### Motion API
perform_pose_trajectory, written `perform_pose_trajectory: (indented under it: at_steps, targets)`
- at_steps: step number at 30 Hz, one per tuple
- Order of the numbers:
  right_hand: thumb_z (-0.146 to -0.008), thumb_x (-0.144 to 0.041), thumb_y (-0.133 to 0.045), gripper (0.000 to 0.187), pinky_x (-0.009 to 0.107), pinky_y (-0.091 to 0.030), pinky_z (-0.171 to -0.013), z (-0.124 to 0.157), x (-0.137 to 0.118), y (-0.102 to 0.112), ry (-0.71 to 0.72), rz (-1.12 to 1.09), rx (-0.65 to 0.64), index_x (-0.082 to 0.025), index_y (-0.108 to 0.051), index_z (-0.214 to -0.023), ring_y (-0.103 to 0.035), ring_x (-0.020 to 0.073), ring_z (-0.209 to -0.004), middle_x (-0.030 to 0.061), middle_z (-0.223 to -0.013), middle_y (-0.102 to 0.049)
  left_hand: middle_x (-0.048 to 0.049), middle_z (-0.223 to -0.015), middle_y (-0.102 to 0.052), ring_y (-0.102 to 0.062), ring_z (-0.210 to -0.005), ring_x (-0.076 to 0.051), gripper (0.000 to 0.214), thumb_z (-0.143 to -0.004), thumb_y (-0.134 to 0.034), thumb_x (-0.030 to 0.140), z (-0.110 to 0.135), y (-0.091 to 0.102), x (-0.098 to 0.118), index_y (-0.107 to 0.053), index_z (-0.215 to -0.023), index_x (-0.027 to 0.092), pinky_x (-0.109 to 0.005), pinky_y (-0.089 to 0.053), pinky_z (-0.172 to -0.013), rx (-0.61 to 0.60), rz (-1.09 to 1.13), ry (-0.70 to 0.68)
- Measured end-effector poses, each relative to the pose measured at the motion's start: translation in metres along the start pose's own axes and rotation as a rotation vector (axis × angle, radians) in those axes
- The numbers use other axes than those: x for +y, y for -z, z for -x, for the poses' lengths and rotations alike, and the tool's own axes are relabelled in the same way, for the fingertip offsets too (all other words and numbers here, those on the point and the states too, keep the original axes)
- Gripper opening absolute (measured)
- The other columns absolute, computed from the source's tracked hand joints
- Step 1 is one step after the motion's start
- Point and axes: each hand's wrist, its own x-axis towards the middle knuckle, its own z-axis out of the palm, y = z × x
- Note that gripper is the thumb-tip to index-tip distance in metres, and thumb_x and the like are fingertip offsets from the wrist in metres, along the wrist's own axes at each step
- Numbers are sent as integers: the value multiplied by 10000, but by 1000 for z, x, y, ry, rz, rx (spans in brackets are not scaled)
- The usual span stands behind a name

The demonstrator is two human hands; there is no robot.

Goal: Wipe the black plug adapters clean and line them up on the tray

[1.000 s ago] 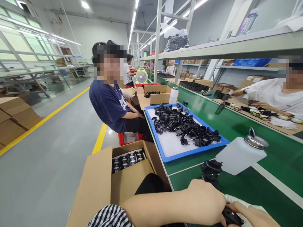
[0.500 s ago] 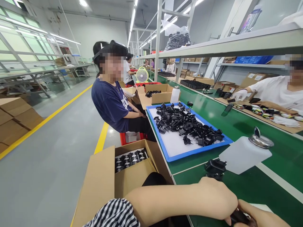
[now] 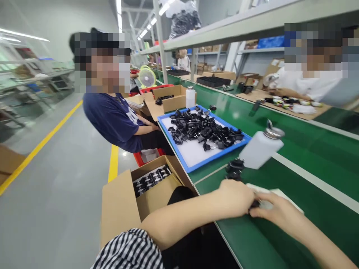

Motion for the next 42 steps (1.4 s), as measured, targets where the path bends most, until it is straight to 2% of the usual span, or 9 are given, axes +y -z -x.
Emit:
perform_pose_trajectory:
  at_steps: [4, 8, 14, 21, 25, 29, 34, 38, 42]
  targets:
    - [-495, -333, -583, 284, 305, -431, -690, 5, 0, -4, -66, -85, 92, -221, -636, -750, -557, 223, -738, 11, -779, -624, -86, -795, -587, -549, -760, -216, 265, -708, -480, 335, 9, -12, -7, -571, -860, 138, -292, -433, -618, 28, -96, -12]
    - [-574, -332, -540, 318, 312, -447, -653, 12, 0, -18, -55, -193, 171, -209, -595, -862, -567, 184, -651, 21, -785, -615, -66, -874, -531, -496, -865, -203, 350, -739, -419, 336, 18, -43, -24, -453, -1044, 166, -299, -417, -708, 309, 26, -63]
    - [-549, -278, -588, 380, 328, -445, -689, 2, 1, -26, -38, -408, 243, -193, -532, -915, -572, 187, -708, 33, -777, -609, -154, -1151, -330, -295, -1105, -250, 687, -569, -595, 308, 6, -70, -49, -271, -1133, 86, -363, -284, -900, 672, 308, 105]
    - [-672, -473, -413, 466, 345, -328, -865, -43, 7, -27, -49, -756, 584, -185, -429, -1038, -388, 192, -1063, 90, -1179, -413, -199, -1271, -192, -187, -1171, -289, 1082, -406, -683, 389, -27, -51, -71, -66, -1229, 53, -393, -192, -953, 469, 432, -81]
    - [-711, -463, -333, 443, 329, -353, -835, -65, 8, -34, -85, -759, 528, -174, -450, -1026, -439, 179, -1013, 88, -1120, -472, -149, -1162, -375, -342, -1083, -247, 929, -415, -679, 406, -32, -43, -76, -273, -1176, 62, -332, -270, -918, 467, 370, -130]
    - [-636, -371, -467, 333, 325, -366, -795, -65, 12, -28, -127, -660, 498, -181, -521, -904, -496, 187, -915, 69, -989, -550, -124, -1108, -428, -386, -1032, -242, 709, -507, -648, 309, -30, -35, -79, -377, -1125, 89, -331, -316, -876, 445, 236, -135]
    - [-455, -221, -623, 146, 297, -406, -565, -55, 15, -14, -206, -512, 378, -193, -520, -555, -530, 173, -569, -4, -520, -544, -82, -999, -518, -461, -942, -207, 547, -567, -518, 131, -30, -21, -82, -406, -1102, 119, -305, -377, -803, 314, 274, -157]
    - [-533, -235, -560, 99, 224, -319, -364, -48, 10, 0, -231, -523, 252, -190, -471, -534, -388, 95, -333, -66, -339, -404, -123, -1108, -455, -417, -1012, -237, 699, -515, -585, 209, -25, -21, -83, -336, -1156, 87, -337, -333, -862, 300, 351, -140]
    - [-561, -212, -541, 62, 221, -335, -413, -48, -5, 20, -63, -329, 330, -194, -487, -538, -417, 93, -391, -57, -405, -440, -178, -1293, -179, -192, -1179, -251, 1067, -419, -672, 334, -20, -29, -82, -61, -1251, 65, -354, -210, -953, 231, 440, -200]
